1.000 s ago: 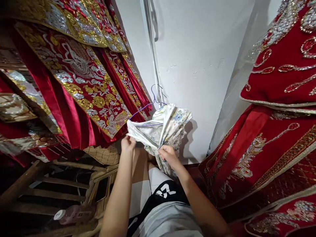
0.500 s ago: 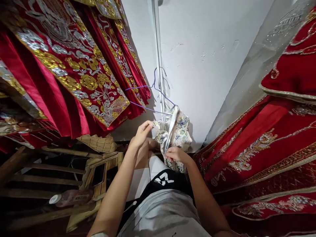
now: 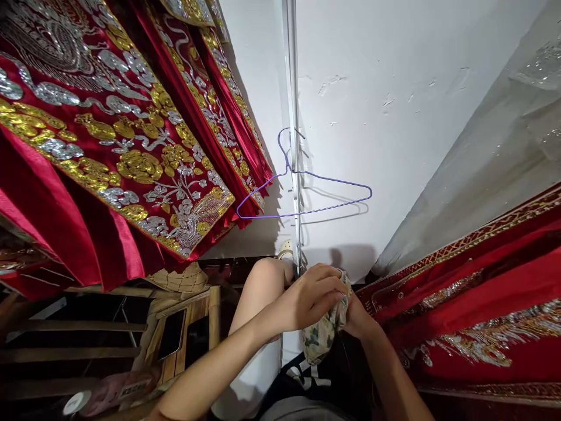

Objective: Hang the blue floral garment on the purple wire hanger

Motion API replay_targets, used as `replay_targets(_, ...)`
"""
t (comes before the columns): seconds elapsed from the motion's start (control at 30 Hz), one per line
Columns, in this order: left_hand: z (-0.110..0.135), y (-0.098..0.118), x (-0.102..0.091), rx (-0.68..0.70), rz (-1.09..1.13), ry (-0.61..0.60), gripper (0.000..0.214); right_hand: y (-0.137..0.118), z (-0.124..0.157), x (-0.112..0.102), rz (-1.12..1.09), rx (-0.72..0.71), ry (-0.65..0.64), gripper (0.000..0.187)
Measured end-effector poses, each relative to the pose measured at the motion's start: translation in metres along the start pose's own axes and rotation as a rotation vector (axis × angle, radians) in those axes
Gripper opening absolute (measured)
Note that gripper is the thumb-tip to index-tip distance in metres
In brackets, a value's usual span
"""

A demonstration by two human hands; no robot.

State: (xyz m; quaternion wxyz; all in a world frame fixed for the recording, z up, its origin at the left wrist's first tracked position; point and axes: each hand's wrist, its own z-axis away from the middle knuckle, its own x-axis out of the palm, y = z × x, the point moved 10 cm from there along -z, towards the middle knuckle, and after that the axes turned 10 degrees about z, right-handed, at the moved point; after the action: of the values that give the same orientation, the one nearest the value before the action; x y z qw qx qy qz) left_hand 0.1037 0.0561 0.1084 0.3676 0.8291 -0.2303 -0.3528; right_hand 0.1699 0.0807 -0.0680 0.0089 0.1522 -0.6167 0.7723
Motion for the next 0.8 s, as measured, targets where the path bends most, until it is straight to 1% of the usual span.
replay_targets(0.07, 0.004, -0.01, 0.001, -0.014, 0.081, -0.02, 0.031, -0.013, 0.01, 0.002, -0.048, 0.07, -0.028, 0.068)
replay_targets(0.13, 0.012, -0.029, -0.005, -0.073, 0.188, 0.03, 0.048, -0.032, 0.02, 0.005, -0.057, 0.121, -0.065, 0.082)
replay_targets(0.17, 0.017, -0.042, -0.007, -0.117, 0.236, 0.045, 0.056, -0.043, 0.024, 0.004, -0.024, 0.121, -0.076, 0.083)
replay_targets(0.2, 0.023, -0.054, -0.005, -0.165, 0.274, 0.025, 0.057, -0.055, 0.027, 0.004, 0.05, 0.103, -0.083, 0.079)
replay_targets(0.23, 0.031, -0.066, 0.0, -0.211, 0.294, -0.035, 0.052, -0.067, 0.031, 0.005, 0.164, 0.082, -0.1, 0.069)
replay_targets(0.3, 0.05, -0.085, 0.013, -0.294, 0.252, -0.192, 0.035, -0.09, 0.037, 0.008, 0.481, 0.02, -0.136, 0.041)
replay_targets(0.33, 0.061, -0.093, 0.015, -0.33, 0.19, -0.227, 0.032, -0.103, 0.039, 0.01, 0.656, -0.025, -0.15, 0.028)
replay_targets(0.37, 0.072, -0.1, 0.009, -0.365, 0.113, -0.207, 0.032, -0.12, 0.039, 0.01, 0.808, -0.103, -0.118, 0.017)
replay_targets(0.4, 0.081, -0.104, -0.001, -0.399, 0.03, -0.148, 0.034, -0.139, 0.038, 0.009, 0.923, -0.203, -0.053, 0.011)
replay_targets(0.43, 0.091, -0.107, -0.015, -0.429, -0.051, -0.071, 0.037, -0.16, 0.036, 0.005, 0.996, -0.306, 0.052, 0.009)
replay_targets(0.47, 0.099, -0.106, -0.03, -0.451, -0.127, 0.0, 0.04, -0.182, 0.034, 0.0, 1.028, -0.416, 0.189, 0.01)
replay_targets(0.53, 0.11, -0.098, -0.057, -0.476, -0.28, 0.074, 0.048, -0.216, 0.026, -0.01, 1.008, -0.601, 0.435, 0.023)
replay_targets(0.57, 0.112, -0.092, -0.069, -0.481, -0.364, 0.08, 0.051, -0.226, 0.018, -0.011, 0.978, -0.674, 0.517, 0.032)
replay_targets(0.6, 0.112, -0.087, -0.08, -0.487, -0.45, 0.069, 0.053, -0.231, 0.003, -0.008, 0.957, -0.722, 0.533, 0.04)
replay_targets(0.63, 0.111, -0.082, -0.09, -0.506, -0.537, 0.053, 0.055, -0.231, -0.016, -0.002, 0.943, -0.739, 0.513, 0.044)
replay_targets(0.67, 0.11, -0.081, -0.099, -0.547, -0.62, 0.027, 0.056, -0.227, -0.037, 0.003, 0.932, -0.724, 0.483, 0.045)
replay_targets(0.7, 0.111, -0.082, -0.108, -0.615, -0.697, -0.001, 0.056, -0.22, -0.059, 0.01, 0.926, -0.681, 0.443, 0.041)
replay_targets(0.73, 0.113, -0.084, -0.117, -0.7, -0.766, -0.022, 0.055, -0.212, -0.078, 0.015, 0.928, -0.634, 0.422, 0.032)
replay_targets(0.8, 0.12, -0.09, -0.135, -0.869, -0.862, -0.034, 0.05, -0.199, -0.102, 0.021, 0.943, -0.581, 0.423, 0.019)
